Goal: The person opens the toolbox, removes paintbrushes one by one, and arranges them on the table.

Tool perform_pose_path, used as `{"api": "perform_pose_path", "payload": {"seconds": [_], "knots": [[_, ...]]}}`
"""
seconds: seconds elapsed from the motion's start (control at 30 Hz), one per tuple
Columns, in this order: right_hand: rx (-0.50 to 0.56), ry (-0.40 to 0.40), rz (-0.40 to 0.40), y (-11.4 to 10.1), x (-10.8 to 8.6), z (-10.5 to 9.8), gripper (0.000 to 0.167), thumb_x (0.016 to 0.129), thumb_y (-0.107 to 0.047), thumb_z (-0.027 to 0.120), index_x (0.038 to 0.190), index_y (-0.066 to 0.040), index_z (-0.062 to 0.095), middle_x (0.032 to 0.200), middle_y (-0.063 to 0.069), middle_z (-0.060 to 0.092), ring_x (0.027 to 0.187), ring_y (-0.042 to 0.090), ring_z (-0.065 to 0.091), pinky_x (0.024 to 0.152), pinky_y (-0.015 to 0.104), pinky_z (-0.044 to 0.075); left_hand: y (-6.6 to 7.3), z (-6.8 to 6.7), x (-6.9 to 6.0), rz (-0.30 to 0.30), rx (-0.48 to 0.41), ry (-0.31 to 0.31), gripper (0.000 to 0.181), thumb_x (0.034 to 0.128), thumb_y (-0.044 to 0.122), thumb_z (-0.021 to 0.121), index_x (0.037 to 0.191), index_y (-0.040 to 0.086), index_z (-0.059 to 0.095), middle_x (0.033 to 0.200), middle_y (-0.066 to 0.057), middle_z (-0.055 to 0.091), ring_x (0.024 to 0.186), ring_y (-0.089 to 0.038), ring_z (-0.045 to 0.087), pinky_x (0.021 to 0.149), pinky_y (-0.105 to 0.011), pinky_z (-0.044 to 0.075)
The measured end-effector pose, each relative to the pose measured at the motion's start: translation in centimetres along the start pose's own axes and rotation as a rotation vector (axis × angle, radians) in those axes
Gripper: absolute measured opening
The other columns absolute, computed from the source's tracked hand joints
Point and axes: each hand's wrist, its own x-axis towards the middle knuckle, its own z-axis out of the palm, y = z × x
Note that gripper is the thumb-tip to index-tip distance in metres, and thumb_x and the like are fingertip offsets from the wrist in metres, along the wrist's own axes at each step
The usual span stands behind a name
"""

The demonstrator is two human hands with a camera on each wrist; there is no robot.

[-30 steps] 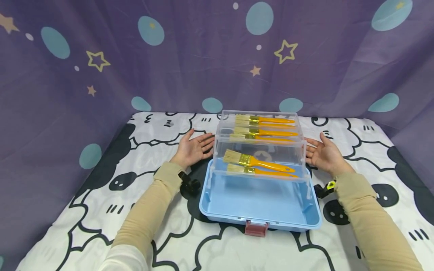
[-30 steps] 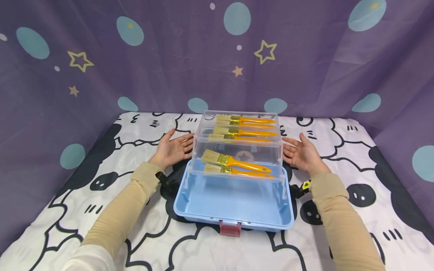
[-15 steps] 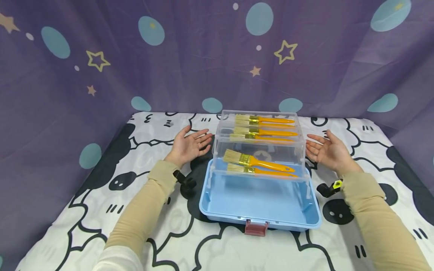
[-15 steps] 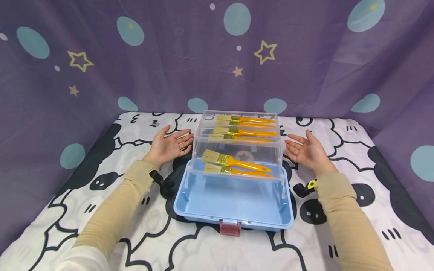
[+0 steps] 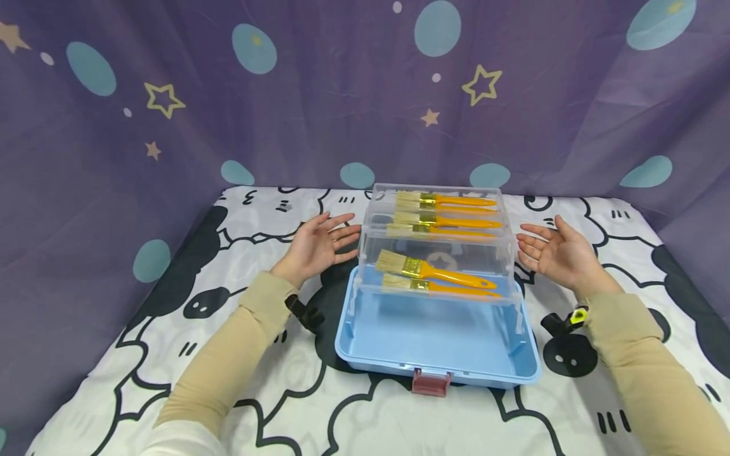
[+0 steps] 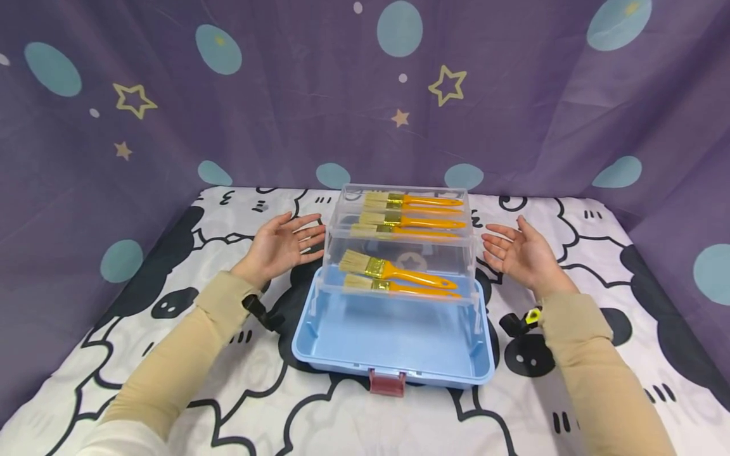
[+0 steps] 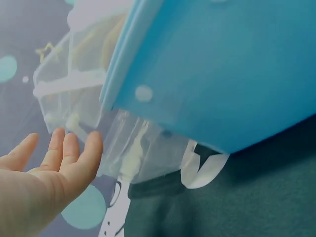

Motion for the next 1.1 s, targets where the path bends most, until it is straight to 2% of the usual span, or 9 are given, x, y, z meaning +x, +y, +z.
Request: {"api": "perform_pose_path", "payload": {"seconds": [0.1, 0.27, 0.37, 0.57, 0.67, 0.87, 1.1], "knots": [[0.009, -0.051, 0.008, 0.1, -0.1, 0.2, 0.062, 0.101, -0.047, 0.030, 0.118, 0.006, 0.058, 0.112, 0.019, 0.055, 0.105, 0.029, 0.055, 0.093, 0.043, 0.047, -0.1, 0.5, -0.3, 0.015, 0.069, -0.011, 0.058, 0.1033, 0.039, 0.025, 0.153, 0.011, 0.017, 0.155, -0.017, 0.019, 0.141, -0.030, 0.023, 0.115, -0.052, 0.021], [0.014, -0.115, 0.016, 0.2, -0.5, 0.4, 0.063, 0.102, -0.046, 0.028, 0.121, 0.007, 0.056, 0.113, 0.021, 0.055, 0.106, 0.030, 0.054, 0.094, 0.044, 0.047, -0.4, 1.2, -0.4, 0.022, 0.203, 0.007, 0.053, 0.1045, 0.029, 0.028, 0.153, 0.011, 0.017, 0.156, -0.016, 0.019, 0.144, -0.032, 0.019, 0.114, -0.053, 0.023], [0.010, -0.138, 0.012, 0.3, -0.7, 0.6, 0.063, 0.102, -0.046, 0.026, 0.121, 0.008, 0.055, 0.114, 0.021, 0.055, 0.106, 0.030, 0.053, 0.095, 0.044, 0.047, -0.7, 1.6, -0.5, 0.034, 0.304, 0.018, 0.053, 0.1033, 0.022, 0.034, 0.153, 0.011, 0.019, 0.156, -0.015, 0.021, 0.143, -0.032, 0.020, 0.114, -0.054, 0.024], [-0.005, -0.168, -0.001, 0.5, -1.0, 1.3, 0.064, 0.103, -0.045, 0.023, 0.122, 0.008, 0.054, 0.114, 0.021, 0.056, 0.106, 0.030, 0.054, 0.095, 0.044, 0.047, -1.2, 2.0, -1.0, 0.108, 0.590, 0.017, 0.060, 0.0969, 0.010, 0.052, 0.151, 0.010, 0.025, 0.152, -0.014, 0.030, 0.138, -0.033, 0.031, 0.113, -0.050, 0.029], [-0.011, -0.172, -0.007, 0.5, -1.2, 1.9, 0.063, 0.103, -0.044, 0.023, 0.122, 0.007, 0.054, 0.114, 0.021, 0.055, 0.106, 0.030, 0.054, 0.095, 0.044, 0.047, -1.4, 2.1, -1.3, 0.123, 0.678, 0.004, 0.066, 0.0938, 0.006, 0.057, 0.151, 0.012, 0.025, 0.151, -0.012, 0.033, 0.137, -0.033, 0.034, 0.111, -0.048, 0.032], [-0.058, -0.191, -0.019, 0.7, -1.3, 3.1, 0.062, 0.103, -0.042, 0.020, 0.122, 0.007, 0.054, 0.113, 0.020, 0.055, 0.106, 0.029, 0.054, 0.094, 0.043, 0.048, -1.4, 2.0, -1.5, 0.126, 0.689, -0.032, 0.073, 0.0909, -0.001, 0.058, 0.152, 0.013, 0.021, 0.151, -0.015, 0.030, 0.137, -0.033, 0.032, 0.111, -0.048, 0.032], [-0.055, -0.307, 0.011, 0.8, -0.9, 4.4, 0.069, 0.103, -0.044, 0.014, 0.124, 0.009, 0.053, 0.116, 0.023, 0.057, 0.110, 0.032, 0.054, 0.097, 0.044, 0.046, -1.4, 1.7, -1.5, 0.105, 0.695, -0.062, 0.083, 0.0867, -0.004, 0.064, 0.153, 0.017, 0.019, 0.153, -0.011, 0.027, 0.138, -0.030, 0.032, 0.109, -0.046, 0.038]]}}
